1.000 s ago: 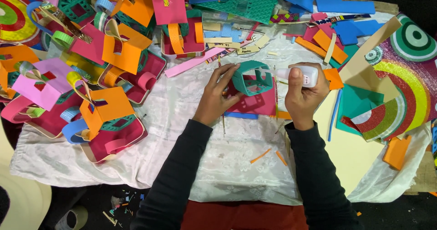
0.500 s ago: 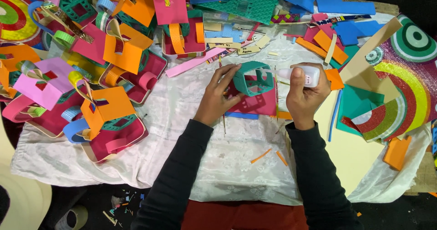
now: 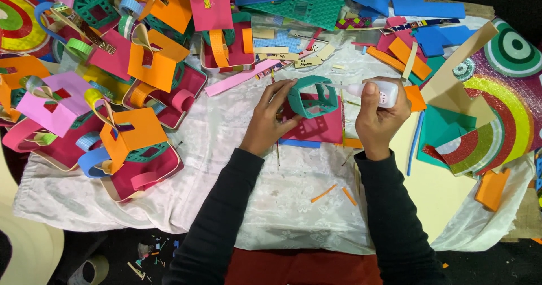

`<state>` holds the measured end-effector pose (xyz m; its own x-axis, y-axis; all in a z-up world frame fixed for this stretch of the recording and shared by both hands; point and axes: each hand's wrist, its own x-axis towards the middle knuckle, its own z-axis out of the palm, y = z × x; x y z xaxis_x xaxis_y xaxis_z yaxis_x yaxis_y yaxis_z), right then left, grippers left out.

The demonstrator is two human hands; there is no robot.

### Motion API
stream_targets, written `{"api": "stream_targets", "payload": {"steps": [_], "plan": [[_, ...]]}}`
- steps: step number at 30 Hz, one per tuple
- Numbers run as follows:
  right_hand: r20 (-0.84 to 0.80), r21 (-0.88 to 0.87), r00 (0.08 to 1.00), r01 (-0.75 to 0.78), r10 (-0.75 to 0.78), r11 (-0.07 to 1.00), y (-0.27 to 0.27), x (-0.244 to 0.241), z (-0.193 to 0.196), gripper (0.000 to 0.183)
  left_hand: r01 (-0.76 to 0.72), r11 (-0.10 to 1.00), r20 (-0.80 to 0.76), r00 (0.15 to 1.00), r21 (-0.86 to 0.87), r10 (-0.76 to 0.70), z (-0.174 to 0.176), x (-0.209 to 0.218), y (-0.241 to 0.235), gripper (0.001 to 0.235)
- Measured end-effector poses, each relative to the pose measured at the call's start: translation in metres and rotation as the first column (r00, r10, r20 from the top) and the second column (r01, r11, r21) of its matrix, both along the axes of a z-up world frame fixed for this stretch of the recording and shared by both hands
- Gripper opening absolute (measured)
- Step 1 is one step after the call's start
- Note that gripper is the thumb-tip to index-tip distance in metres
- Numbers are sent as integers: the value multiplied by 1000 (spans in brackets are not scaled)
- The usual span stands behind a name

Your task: Assembling small decorative paper houses using glue and pre-cut paper components.

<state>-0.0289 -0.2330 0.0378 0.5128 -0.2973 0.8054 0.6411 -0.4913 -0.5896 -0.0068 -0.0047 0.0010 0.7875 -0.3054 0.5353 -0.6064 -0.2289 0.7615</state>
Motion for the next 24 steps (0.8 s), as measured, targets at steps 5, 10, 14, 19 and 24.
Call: {"api": "stream_targets", "payload": {"steps": [5,10,14,19,24], "plan": [[35,-7,999,-4,5,1000,-5,3,-1,31,-9,1000,12,1000,10,9,0,0,1,76],[43,-7,999,-7,7,1000,-7,3,-2,29,-13,1000,30,999,20,12,-1,0,0,77],[64,-43,998,19,-17,999,-8,5,-3,28,-6,1000,31,999,14,6,-3,1,1,77],[64,-53,997,36,-32,998,-8,4,-3,28,-7,1000,36,999,7,7,-4,0,0,77],[68,-68,997,52,-48,996,-11,4,-4,27,-13,1000,41,999,3,13,-5,0,-1,76]]}}
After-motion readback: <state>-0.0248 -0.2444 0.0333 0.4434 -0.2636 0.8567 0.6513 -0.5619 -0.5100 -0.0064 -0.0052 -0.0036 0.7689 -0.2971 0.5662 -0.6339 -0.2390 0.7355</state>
